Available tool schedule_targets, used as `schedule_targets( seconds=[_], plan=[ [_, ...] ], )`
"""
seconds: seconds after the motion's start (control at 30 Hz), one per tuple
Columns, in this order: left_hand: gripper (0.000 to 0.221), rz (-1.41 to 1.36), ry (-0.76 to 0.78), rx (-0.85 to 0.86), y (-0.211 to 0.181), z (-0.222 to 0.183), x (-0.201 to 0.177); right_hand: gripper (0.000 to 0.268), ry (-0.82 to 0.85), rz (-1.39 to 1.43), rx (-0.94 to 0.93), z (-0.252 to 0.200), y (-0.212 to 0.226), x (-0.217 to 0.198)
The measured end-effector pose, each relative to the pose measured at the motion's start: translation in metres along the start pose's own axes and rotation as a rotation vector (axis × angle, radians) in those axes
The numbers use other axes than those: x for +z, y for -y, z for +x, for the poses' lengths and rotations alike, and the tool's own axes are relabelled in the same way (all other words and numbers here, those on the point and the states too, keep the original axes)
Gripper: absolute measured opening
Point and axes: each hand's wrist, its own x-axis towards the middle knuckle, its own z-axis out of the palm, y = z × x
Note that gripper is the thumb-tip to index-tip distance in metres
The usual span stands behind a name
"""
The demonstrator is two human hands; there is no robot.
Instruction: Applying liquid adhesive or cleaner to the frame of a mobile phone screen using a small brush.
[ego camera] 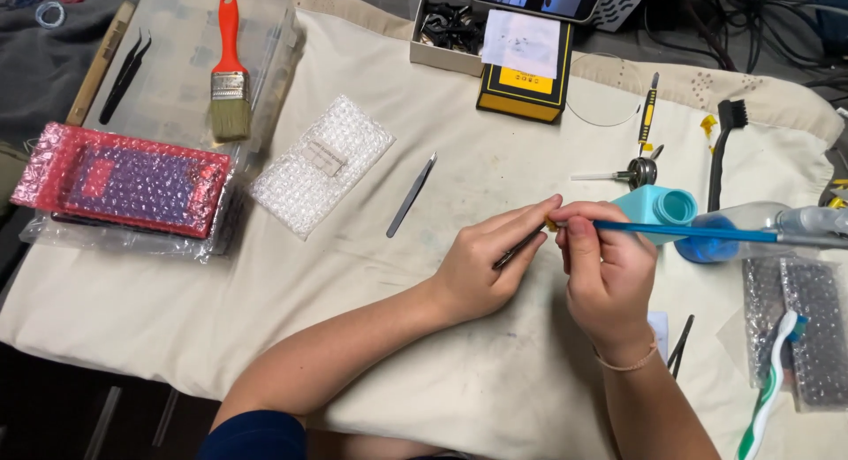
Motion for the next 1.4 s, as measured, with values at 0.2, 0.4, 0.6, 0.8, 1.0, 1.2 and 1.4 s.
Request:
schedule_targets(
  seconds=[0.2,0.4,0.6,0.8,1.0,1.2,1.4],
  plan=[
    [0.032,0.046,-0.013,0.046,0.001,-0.004,0.002,0.022,0.0,-0.118,-0.092,-0.004,0.003,0.0],
    [0.035,0.064,-0.034,0.033,0.004,-0.006,0.007,0.024,0.02,-0.098,-0.124,-0.008,0.0,0.001],
    [0.036,0.074,-0.016,0.027,0.005,-0.009,0.007,0.024,0.013,-0.115,-0.153,-0.015,0.005,0.006],
    [0.04,0.085,0.003,0.027,0.008,-0.011,0.007,0.023,0.039,-0.119,-0.187,-0.02,0.012,0.013],
    [0.039,0.094,0.006,0.044,0.009,-0.011,0.007,0.022,0.034,-0.059,-0.188,-0.027,0.011,0.017],
    [0.035,0.131,-0.002,0.049,-0.007,-0.005,0.002,0.023,0.051,-0.104,-0.342,-0.027,0.02,0.027],
    [0.036,0.096,-0.007,0.051,-0.005,-0.006,0.006,0.026,0.037,-0.127,-0.317,-0.029,0.006,0.018]
  ],
)
